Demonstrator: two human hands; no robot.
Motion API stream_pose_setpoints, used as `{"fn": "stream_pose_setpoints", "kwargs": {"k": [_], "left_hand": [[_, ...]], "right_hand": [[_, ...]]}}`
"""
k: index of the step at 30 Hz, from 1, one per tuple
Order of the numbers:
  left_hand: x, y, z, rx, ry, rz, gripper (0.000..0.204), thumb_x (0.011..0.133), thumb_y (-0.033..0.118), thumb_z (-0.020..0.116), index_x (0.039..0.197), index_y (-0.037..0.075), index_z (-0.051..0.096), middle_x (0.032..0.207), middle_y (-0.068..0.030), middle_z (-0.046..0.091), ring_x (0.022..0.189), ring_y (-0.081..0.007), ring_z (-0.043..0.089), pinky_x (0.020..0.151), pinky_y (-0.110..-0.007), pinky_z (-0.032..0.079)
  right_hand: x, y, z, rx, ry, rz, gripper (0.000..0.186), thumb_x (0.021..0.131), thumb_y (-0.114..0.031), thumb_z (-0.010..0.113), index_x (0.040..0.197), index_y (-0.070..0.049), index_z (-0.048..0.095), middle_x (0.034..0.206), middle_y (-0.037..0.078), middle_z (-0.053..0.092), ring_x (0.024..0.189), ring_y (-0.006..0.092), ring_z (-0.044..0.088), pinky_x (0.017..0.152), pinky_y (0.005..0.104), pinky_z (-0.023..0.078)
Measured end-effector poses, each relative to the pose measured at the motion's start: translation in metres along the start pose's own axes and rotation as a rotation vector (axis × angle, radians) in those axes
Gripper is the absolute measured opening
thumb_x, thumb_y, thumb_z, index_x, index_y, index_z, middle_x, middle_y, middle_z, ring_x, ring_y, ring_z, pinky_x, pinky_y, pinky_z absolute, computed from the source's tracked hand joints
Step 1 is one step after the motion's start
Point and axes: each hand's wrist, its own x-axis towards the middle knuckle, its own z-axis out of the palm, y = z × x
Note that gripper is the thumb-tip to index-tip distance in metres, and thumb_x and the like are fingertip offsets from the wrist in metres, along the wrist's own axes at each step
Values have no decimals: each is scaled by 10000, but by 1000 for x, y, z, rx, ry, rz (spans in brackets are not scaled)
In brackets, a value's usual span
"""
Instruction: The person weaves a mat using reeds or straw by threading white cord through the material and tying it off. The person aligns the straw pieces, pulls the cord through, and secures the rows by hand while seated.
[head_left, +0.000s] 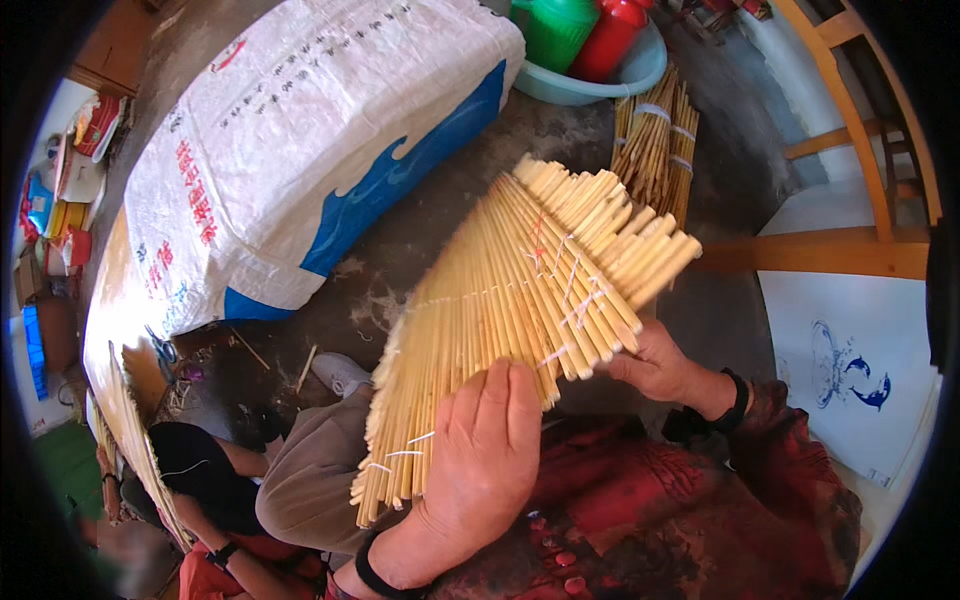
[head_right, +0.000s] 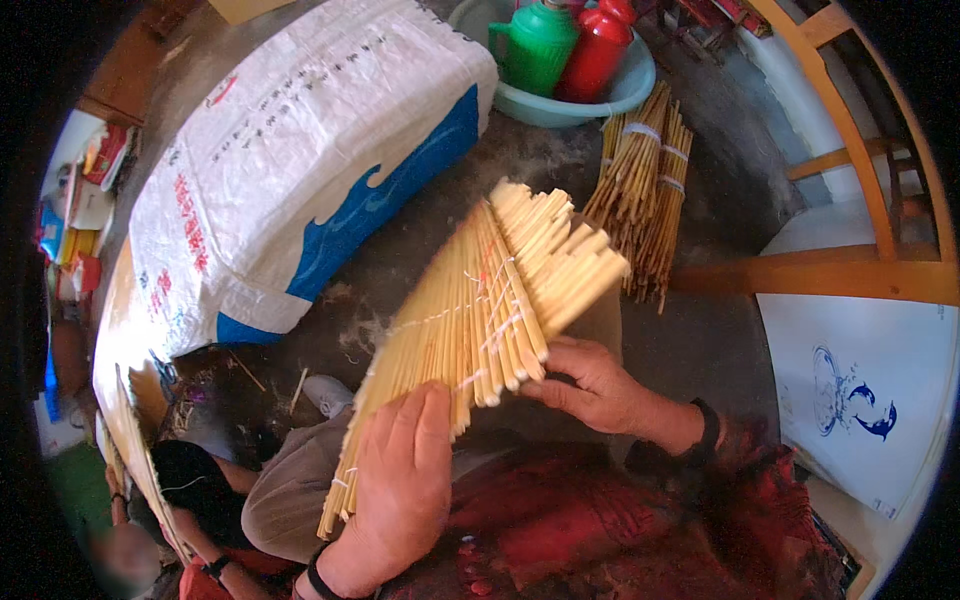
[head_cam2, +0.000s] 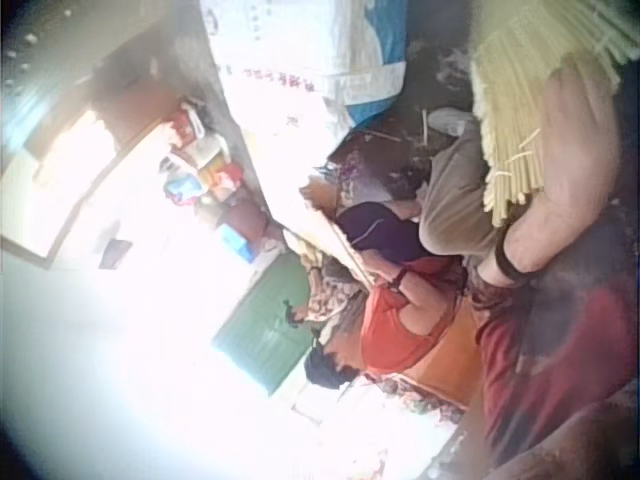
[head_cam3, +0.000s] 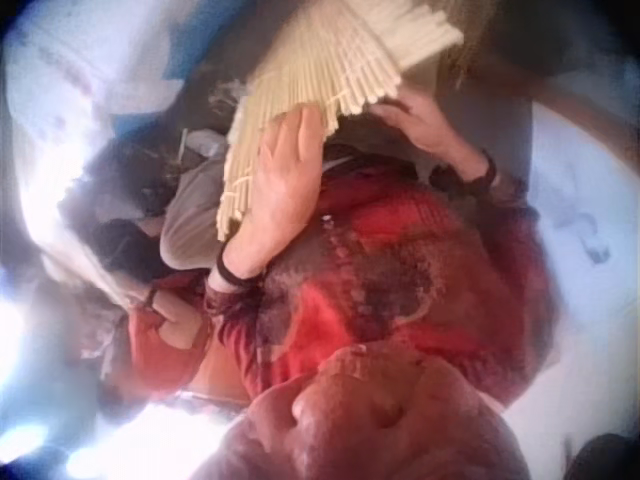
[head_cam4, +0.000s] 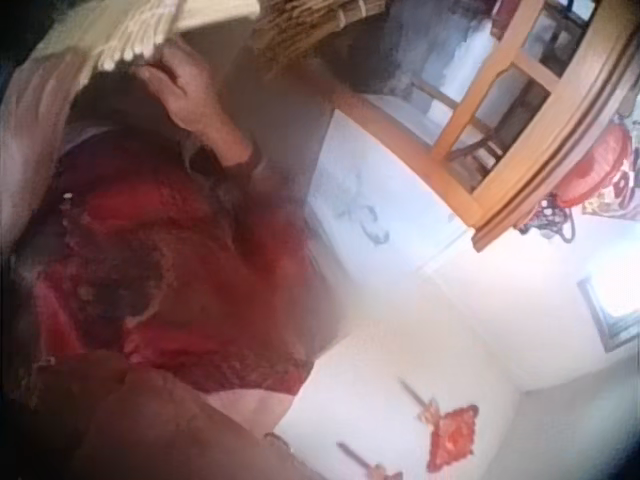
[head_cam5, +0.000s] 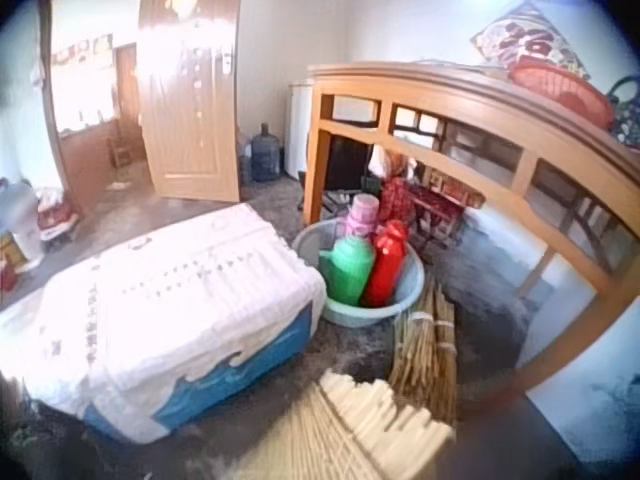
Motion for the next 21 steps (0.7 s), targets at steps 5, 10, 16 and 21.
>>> {"fn": "stream_pose_setpoints", "kwargs": {"k": [5,10,16,21], "left_hand": [[-11,6,10,-59,-76,-41,478,758,-6,556,1217,-92,454,1141,-227,534,978,-343,554,803,-416,467],[-16,-6,13,13,-57,-3,416,793,80,531,1172,-90,500,1101,-214,565,949,-287,575,741,-348,467],[-13,-11,12,-46,-55,-16,420,791,75,536,1181,-79,501,1145,-213,548,948,-280,576,740,-339,459],[-5,-17,10,-91,15,-33,415,779,71,556,1171,-57,511,1131,-192,547,942,-275,578,747,-337,457]], "right_hand": [[-15,17,1,-184,-52,25,226,896,-159,581,1054,3,581,969,152,626,927,296,618,832,370,462],[-11,26,6,-283,-63,76,242,897,-176,564,1066,-5,583,1020,167,630,1010,348,604,897,398,450],[-1,21,4,-253,-78,-30,226,892,-155,569,1060,-4,580,982,175,626,929,355,621,812,403,479],[12,11,3,-219,-54,-45,207,878,-120,596,1038,9,579,906,169,608,842,347,615,728,402,469]]}}
